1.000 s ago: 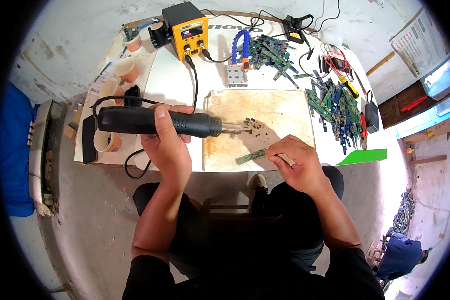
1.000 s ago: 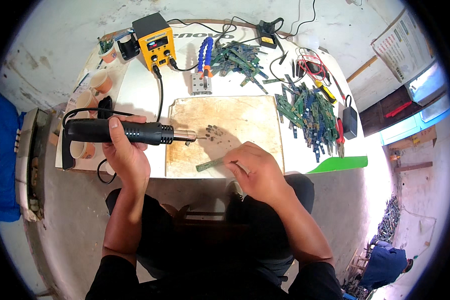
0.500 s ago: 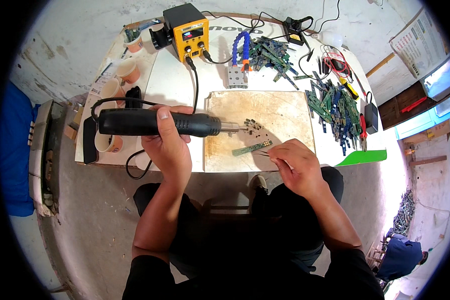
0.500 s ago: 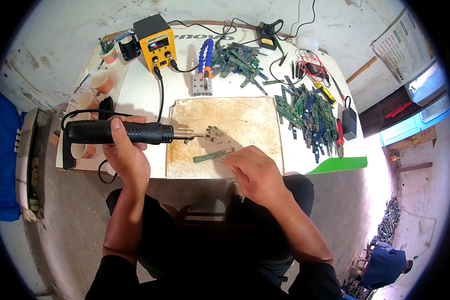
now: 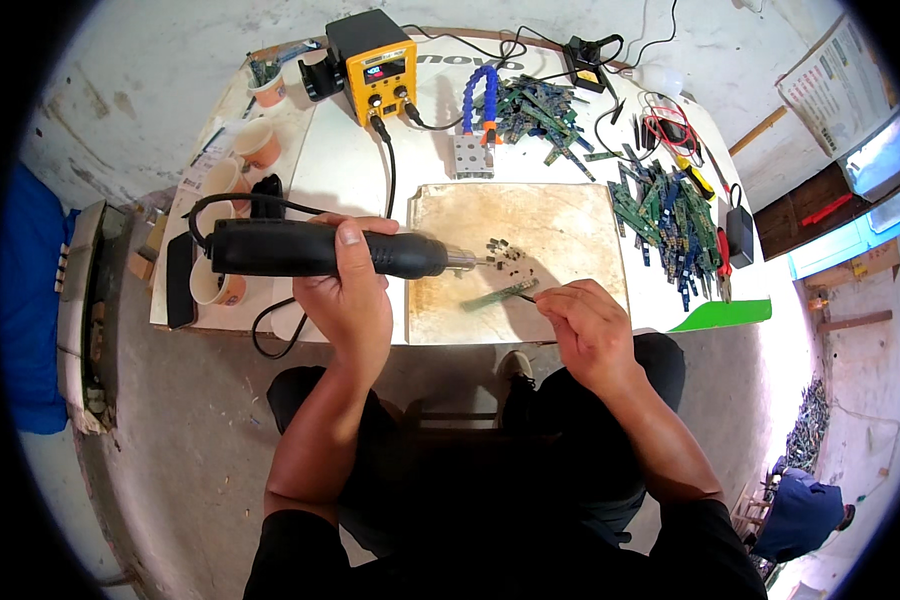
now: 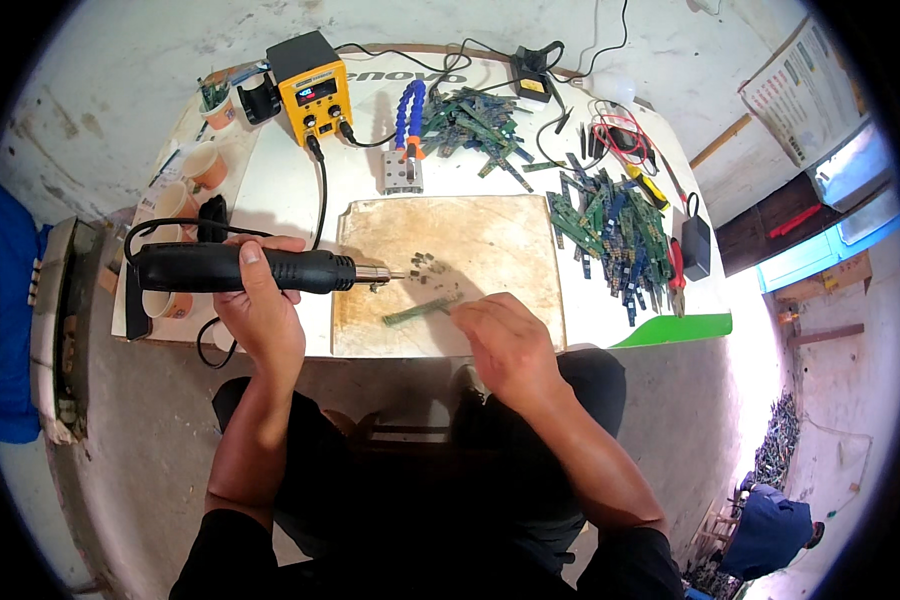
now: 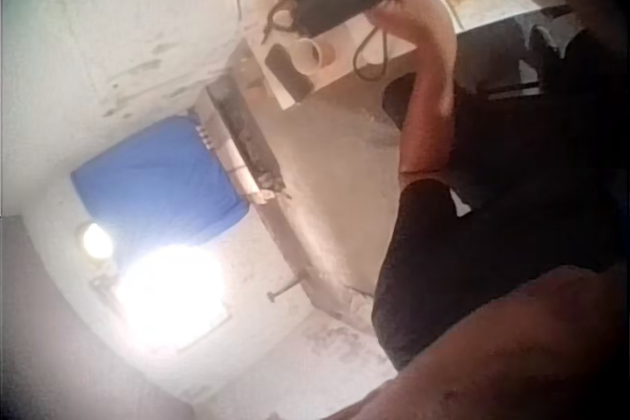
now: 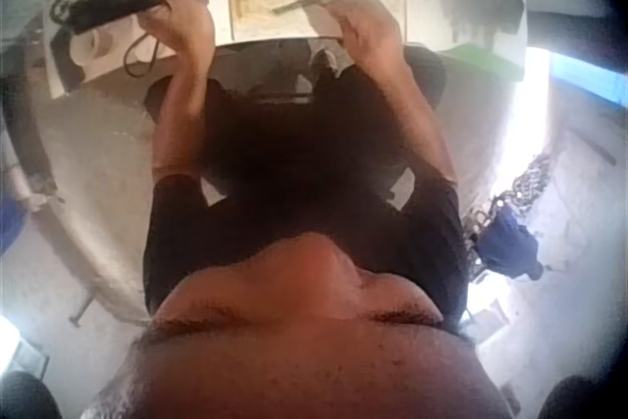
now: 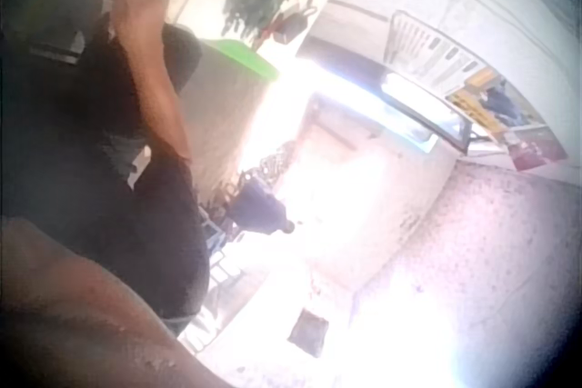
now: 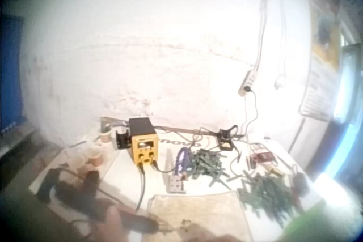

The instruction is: The person uses a hot air gun and tweezers to remove small electronic components from a green circuit board. They heat the solder joints and lift the components off, placing them onto a work mat. The process is repeated for several components on the same board.

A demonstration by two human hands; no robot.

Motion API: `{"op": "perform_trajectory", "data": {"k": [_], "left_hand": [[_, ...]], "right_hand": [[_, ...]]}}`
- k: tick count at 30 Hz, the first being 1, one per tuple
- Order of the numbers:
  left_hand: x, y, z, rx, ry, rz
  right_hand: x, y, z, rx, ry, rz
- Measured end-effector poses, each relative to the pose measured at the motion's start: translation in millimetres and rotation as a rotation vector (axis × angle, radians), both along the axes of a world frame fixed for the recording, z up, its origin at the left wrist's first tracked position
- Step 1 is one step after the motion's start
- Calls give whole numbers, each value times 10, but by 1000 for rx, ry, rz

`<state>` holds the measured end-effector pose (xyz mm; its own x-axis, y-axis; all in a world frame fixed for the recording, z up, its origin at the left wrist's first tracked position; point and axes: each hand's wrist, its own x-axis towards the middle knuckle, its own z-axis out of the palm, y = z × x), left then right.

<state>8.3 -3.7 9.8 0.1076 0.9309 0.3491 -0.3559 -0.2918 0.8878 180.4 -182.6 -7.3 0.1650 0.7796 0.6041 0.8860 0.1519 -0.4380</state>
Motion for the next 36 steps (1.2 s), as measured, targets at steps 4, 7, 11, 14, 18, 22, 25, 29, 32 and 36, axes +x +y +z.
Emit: {"op": "perform_trajectory", "data": {"k": [4, 7, 11, 14, 18, 22, 25, 29, 32, 36], "left_hand": [[-2, 23, -14, 13, -2, -10], [2, 39, -21, 9, -11, -2], [-12, 81, -18, -1, 50, 34], [-7, 116, -41, -21, 42, 39], [6, 87, -19, -56, 43, 19], [0, 60, -60, -31, 42, 0], [52, 11, -61, -21, -15, -63], [73, 10, -76, -19, 6, -69], [52, 21, -136, 13, 44, -67], [24, 15, -127, 12, 5, -100]], "right_hand": [[-13, -5, 3, 11, 11, -27], [-7, -32, 47, 17, 34, -44], [80, -80, 102, 73, 53, -95], [216, -89, 215, 95, 30, -221], [661, 115, 329, 148, -54, -357], [1079, 652, 504, 150, 83, -423], [1579, 1017, 408, 95, 147, -477], [1984, 1186, 396, 147, 115, -525], [2120, 879, 489, 166, 131, -572], [2078, 342, 418, 94, 295, -536]]}}
